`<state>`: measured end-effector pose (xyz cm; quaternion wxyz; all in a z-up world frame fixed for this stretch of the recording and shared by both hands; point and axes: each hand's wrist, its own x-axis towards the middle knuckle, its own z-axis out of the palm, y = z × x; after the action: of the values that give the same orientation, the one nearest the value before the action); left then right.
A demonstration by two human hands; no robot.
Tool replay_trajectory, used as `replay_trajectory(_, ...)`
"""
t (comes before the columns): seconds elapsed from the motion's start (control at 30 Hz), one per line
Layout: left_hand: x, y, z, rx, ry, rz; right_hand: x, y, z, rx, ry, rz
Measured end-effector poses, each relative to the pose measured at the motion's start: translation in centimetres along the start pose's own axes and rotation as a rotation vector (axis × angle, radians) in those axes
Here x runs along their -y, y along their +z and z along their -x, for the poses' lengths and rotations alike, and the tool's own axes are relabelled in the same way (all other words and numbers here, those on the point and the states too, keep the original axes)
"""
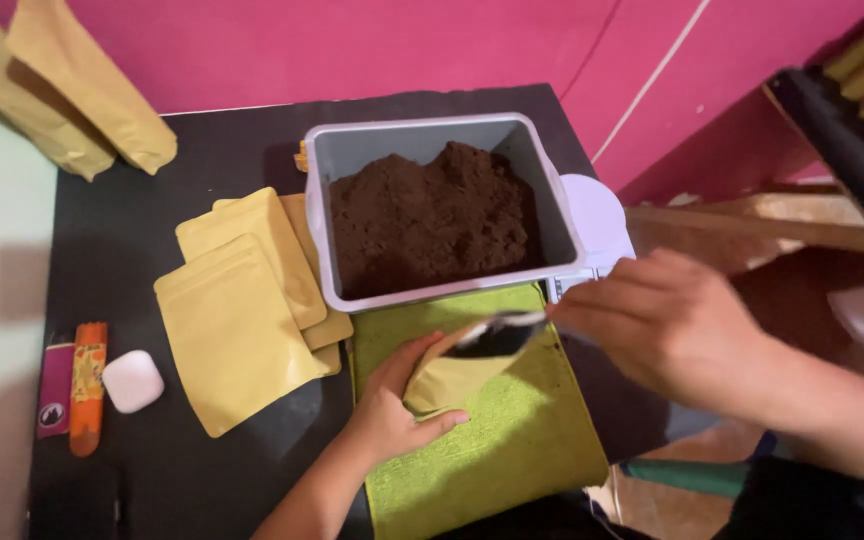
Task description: Scooping ground coffee from a plastic bin into yellow pouches, weighing them on a digital scale, and folding the tops.
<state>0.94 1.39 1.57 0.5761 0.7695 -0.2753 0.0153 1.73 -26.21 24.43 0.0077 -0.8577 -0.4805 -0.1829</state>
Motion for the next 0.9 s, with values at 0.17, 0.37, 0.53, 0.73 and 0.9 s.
replay_trajectory(0.17,0.4,0.8,0.4,0.013,0.007,-0.059,0.7,-2.5,0.7,0.035,0.069,0.053)
replay_trajectory(0.37,0.2,1.0,0.6,0.042,-0.075,-0.083,1.3,-4.3,0.6,-0.024,0.137,0.131)
replay_trajectory(0.53,1.7,1.7,0.9,0.019,-0.018,-0.105,1.1,-4.7,2.2,-0.044,0.165,0.118)
replay_trajectory(0.73,4.3,2.5,1.7,-0.109,0.239,0.014,2.7,-3.8,4.0,-0.398,0.756,-0.209)
replay_trajectory(0.9,1.8,1.5,-0.3,-0.29,0.619,-0.167,-3.9,-0.9,3.4,-0.096,0.537,-0.157)
